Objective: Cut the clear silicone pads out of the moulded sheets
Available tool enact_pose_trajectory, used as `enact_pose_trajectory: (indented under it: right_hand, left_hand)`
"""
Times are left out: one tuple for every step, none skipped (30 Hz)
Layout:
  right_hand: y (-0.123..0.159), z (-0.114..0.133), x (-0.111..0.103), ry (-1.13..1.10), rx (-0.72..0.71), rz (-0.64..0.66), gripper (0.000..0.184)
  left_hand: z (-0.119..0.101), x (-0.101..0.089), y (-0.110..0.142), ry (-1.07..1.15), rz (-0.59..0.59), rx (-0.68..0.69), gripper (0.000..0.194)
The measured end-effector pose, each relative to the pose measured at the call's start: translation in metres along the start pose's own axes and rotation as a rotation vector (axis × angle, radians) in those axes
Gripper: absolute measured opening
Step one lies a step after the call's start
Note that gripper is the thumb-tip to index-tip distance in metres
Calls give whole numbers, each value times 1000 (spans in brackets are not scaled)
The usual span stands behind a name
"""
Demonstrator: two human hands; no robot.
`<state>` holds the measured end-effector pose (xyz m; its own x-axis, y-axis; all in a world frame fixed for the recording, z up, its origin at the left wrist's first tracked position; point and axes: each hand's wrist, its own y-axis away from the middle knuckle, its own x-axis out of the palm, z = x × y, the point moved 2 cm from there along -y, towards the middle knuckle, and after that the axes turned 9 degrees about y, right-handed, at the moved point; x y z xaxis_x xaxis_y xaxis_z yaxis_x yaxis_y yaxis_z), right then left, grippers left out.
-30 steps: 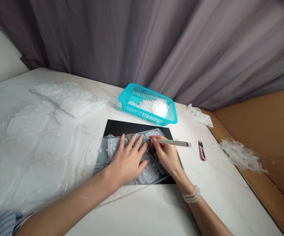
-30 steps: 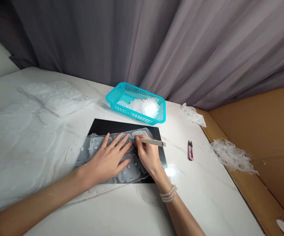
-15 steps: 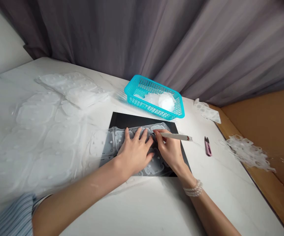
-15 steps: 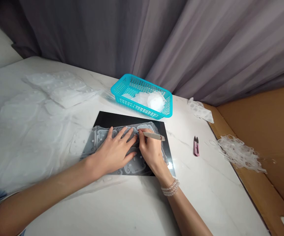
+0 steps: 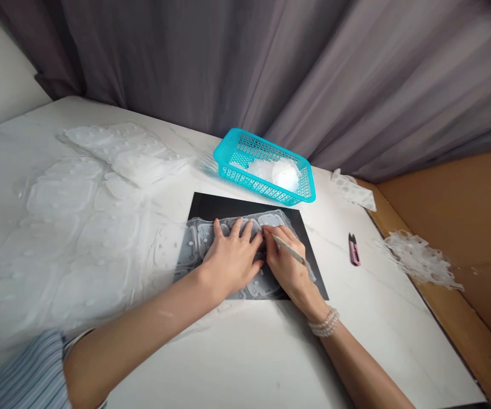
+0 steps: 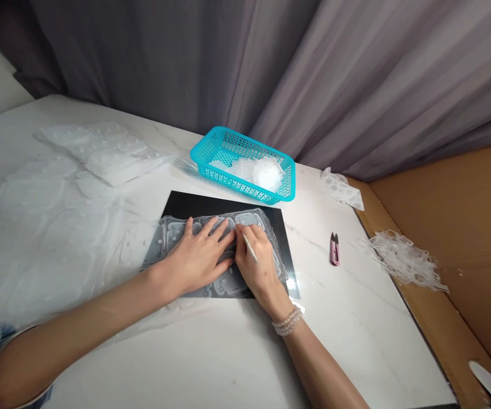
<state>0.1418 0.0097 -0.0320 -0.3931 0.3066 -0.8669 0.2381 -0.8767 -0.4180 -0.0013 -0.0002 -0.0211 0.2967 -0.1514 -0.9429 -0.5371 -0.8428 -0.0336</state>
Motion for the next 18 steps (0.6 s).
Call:
enact_pose_trajectory:
  right_hand:
    - [-1, -1, 2, 6, -5, -5, 28]
    - [-1, -2, 4, 12, -8, -10, 29]
    - [-2, -3, 6, 21, -9, -17, 29]
    - [-2, -4, 6, 31, -5, -29, 28]
    - [-2, -5, 7, 44, -5, -41, 28]
    - [-1, -6, 6, 56, -13, -47, 28]
    - [-1, -7, 6, 64, -32, -43, 28]
    - [0, -7, 6, 69, -59, -19, 30]
    - [1, -6, 6, 70, -91, 26, 33]
    - [1, -4, 6, 65, -121, 82, 36]
    - [1, -2, 6, 58, -141, 138, 39]
    - [1, 0, 6, 50, -145, 179, 42]
    - [1, 3, 6, 42, -135, 202, 43]
    - [0, 5, 6, 26, -117, 209, 43]
    - [-2, 6, 5, -1, -89, 199, 43]
    - [-4, 4, 4, -41, -45, 173, 41]
    - [-6, -2, 1, -98, 23, 126, 38]
    - [-7, -12, -5, -172, 116, 60, 34]
  left_hand:
    - [0, -1, 0, 1, -1, -3, 55]
    - [0, -1, 0, 1, -3, -5, 56]
    - [0, -1, 0, 1, -6, -5, 56]
    - [-1, -2, 0, -1, -10, -5, 56]
    - [-1, -2, 1, -4, -12, -4, 56]
    - [-1, -1, 1, -8, -10, -3, 57]
    - [-1, -1, 1, -13, -6, -2, 57]
    - [-1, 0, 2, -22, -4, -1, 57]
    - [-1, 1, 2, -33, -2, 1, 56]
    - [-1, 2, 2, -45, -4, 3, 55]
    - [0, 4, 3, -57, -8, 5, 54]
    - [0, 5, 3, -68, -13, 5, 53]
    - [1, 6, 3, -76, -14, 6, 53]
    - [1, 7, 3, -82, -14, 8, 54]
    - [1, 7, 3, -87, -13, 8, 55]
    - [1, 7, 2, -90, -13, 8, 55]
    - [1, 7, 2, -92, -12, 7, 55]
    - [1, 7, 2, -94, -13, 4, 55]
